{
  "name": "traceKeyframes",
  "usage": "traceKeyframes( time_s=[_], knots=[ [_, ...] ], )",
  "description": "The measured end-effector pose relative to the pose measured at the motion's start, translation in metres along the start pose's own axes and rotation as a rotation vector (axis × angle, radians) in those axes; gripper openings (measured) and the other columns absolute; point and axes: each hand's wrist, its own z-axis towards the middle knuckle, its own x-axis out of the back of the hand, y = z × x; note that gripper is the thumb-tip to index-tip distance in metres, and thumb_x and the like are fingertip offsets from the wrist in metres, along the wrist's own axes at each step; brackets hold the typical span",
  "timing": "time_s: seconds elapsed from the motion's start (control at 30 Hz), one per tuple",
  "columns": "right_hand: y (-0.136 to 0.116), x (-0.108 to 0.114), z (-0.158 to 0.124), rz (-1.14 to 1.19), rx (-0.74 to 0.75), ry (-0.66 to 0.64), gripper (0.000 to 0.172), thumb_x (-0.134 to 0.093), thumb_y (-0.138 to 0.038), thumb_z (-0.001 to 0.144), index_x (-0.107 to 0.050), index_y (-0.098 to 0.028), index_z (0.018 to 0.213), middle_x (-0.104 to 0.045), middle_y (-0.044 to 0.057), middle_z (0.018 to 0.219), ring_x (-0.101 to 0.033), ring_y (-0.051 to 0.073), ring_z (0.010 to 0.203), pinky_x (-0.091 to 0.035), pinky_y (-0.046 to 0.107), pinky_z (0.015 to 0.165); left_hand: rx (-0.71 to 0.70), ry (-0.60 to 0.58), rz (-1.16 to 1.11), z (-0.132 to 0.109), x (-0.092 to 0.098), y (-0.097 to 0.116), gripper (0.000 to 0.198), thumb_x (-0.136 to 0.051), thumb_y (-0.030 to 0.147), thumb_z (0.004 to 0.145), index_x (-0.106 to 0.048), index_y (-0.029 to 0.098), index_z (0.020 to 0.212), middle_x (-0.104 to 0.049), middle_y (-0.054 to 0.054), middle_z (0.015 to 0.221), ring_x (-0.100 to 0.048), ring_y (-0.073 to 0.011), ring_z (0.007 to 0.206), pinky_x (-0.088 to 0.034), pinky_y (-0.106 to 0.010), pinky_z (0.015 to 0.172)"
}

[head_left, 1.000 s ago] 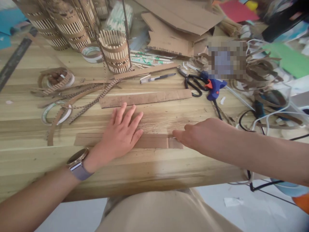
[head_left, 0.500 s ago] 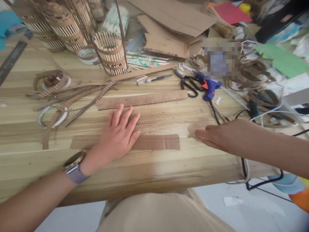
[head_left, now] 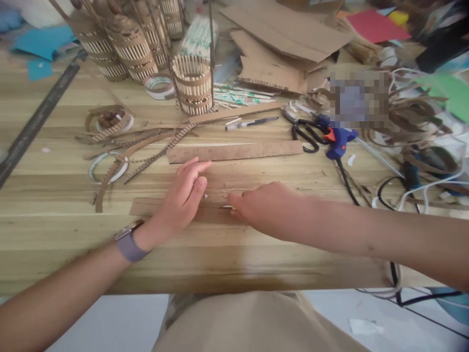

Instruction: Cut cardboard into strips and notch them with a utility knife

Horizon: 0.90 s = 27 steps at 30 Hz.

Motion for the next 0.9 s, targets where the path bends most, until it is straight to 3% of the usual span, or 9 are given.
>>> traceKeyframes(
  time_s=[0.4, 0.53, 0.77, 0.9],
  knots=[
    [-0.012, 0.015, 0.017, -0.080, 0.066, -0.045, 0.034, -0.055, 0.000, 0.081, -0.061, -0.013, 0.111, -0.071, 0.006, 0.082, -0.069, 0.021, 0.063, -0.032, 0.029, 0.045, -0.006, -0.029, -0.009, 0.001, -0.001, 0.002, 0.045, -0.023, 0.041, 0.107, -0.048, 0.018, 0.135, -0.052, -0.013, 0.144, -0.034, -0.0226, 0.145, -0.029, -0.049, 0.120],
    [-0.011, 0.012, 0.015, -0.099, 0.073, -0.038, 0.035, -0.058, 0.001, 0.076, -0.062, -0.016, 0.106, -0.069, 0.004, 0.076, -0.066, 0.019, 0.059, -0.032, 0.028, 0.046, -0.011, -0.052, 0.024, 0.001, -0.001, 0.000, 0.047, -0.021, 0.044, 0.107, -0.047, 0.018, 0.136, -0.050, -0.013, 0.145, -0.031, -0.0236, 0.146, -0.029, -0.049, 0.120],
    [0.008, -0.011, -0.010, -0.180, -0.042, -0.041, 0.039, -0.064, 0.001, 0.069, -0.061, -0.021, 0.100, -0.066, 0.000, 0.067, -0.060, 0.017, 0.051, -0.026, 0.029, 0.046, -0.023, -0.059, 0.026, 0.001, -0.004, -0.006, 0.045, -0.022, 0.044, 0.106, -0.047, 0.019, 0.136, -0.053, -0.011, 0.142, -0.029, -0.0255, 0.147, -0.028, -0.051, 0.119],
    [0.021, -0.018, -0.034, -0.149, -0.107, -0.082, 0.033, -0.057, 0.000, 0.076, -0.061, -0.021, 0.102, -0.066, 0.001, 0.066, -0.062, 0.019, 0.054, -0.026, 0.030, 0.047, -0.028, -0.065, 0.024, 0.001, -0.003, -0.006, 0.043, -0.025, 0.042, 0.106, -0.047, 0.021, 0.136, -0.055, -0.010, 0.141, -0.029, -0.0257, 0.147, -0.028, -0.051, 0.120]
  ],
)
